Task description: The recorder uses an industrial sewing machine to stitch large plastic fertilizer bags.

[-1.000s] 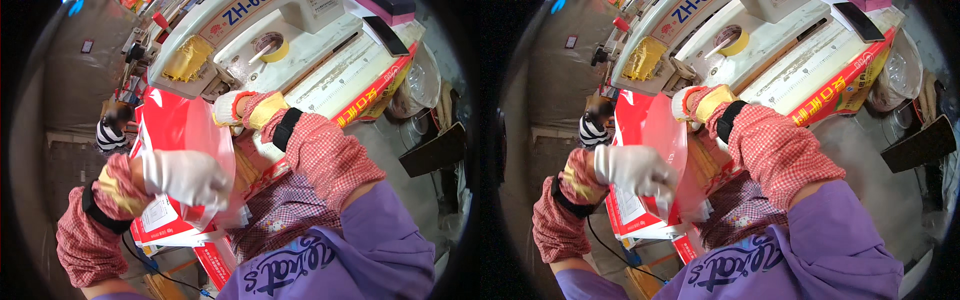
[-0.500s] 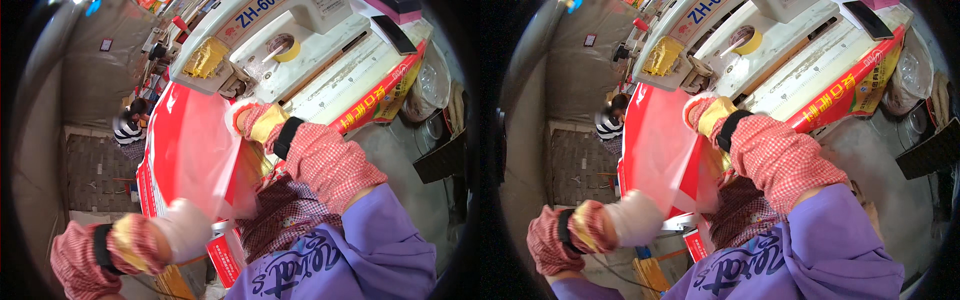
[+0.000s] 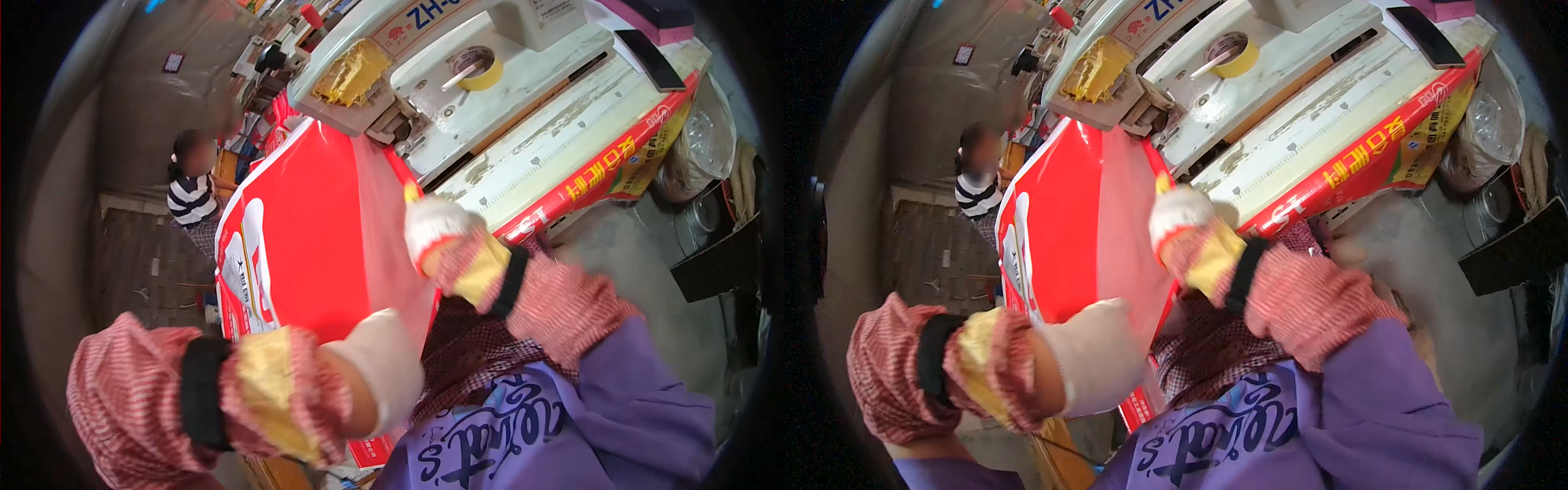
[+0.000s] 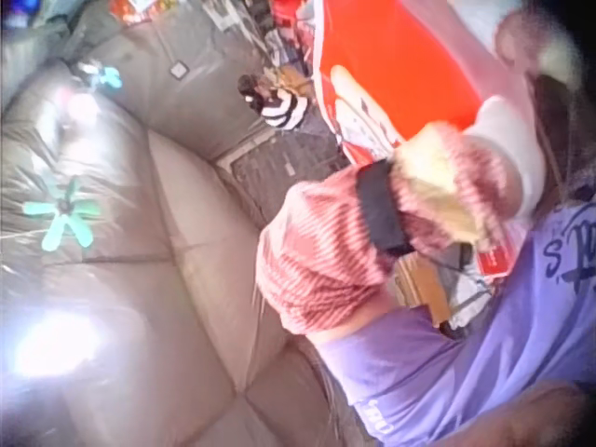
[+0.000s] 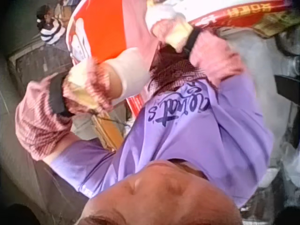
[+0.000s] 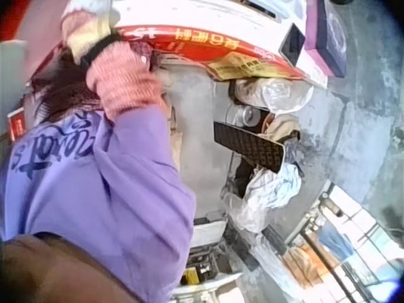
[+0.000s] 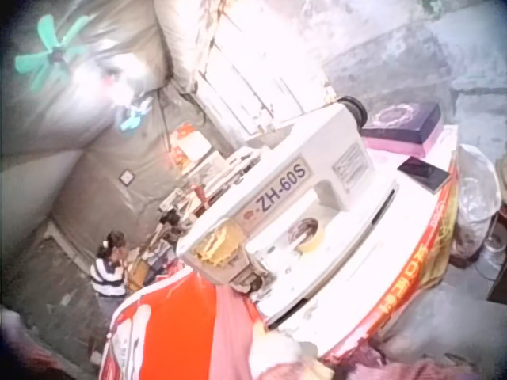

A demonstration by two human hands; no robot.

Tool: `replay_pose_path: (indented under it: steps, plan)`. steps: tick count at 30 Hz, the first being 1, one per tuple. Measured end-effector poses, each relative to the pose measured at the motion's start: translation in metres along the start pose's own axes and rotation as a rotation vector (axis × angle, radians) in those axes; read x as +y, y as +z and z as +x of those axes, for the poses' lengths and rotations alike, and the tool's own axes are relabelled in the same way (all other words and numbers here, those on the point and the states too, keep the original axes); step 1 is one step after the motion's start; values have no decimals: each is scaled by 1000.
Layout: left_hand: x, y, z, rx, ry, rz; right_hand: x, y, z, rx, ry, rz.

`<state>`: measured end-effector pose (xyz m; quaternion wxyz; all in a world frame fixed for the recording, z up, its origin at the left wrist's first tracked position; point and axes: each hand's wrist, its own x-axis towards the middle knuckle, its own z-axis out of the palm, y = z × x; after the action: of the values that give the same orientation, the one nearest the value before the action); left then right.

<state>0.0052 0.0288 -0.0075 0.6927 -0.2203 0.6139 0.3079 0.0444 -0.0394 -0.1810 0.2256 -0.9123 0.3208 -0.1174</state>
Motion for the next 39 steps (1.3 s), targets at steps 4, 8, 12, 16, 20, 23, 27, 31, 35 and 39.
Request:
replay_pose_path:
  steps: [4,8,12,16,20,23,27,31,35,39]
  plan:
    - [-16,-16,-7,138,-265,-23,-13,-12,41,18,-48,-120]
    - [-28,10,-45,90,-287,-36,-5,-3,46,35,-184,-53]
    - [4,30,-10,386,-85,-101,-7,10,53,81,-178,-6]
    - [-23,-6,26,616,-90,-69,-16,26,79,-39,63,21]
    - [-61,-13,-23,316,-335,-154,-4,47,78,78,-240,33]
    - [-45,9,-35,43,-290,-21,0,53,63,262,-140,-64]
    - [-6,25,11,671,-219,-420,-5,53,53,349,-132,-88]
    - [-1,-1,37,679,-94,-475,-1,70,61,426,-162,151]
    - [-3,-28,25,419,-139,-525,2,99,67,407,-425,2188]
    - [-31,-21,22,643,-164,-372,6,108,66,382,-295,2519]
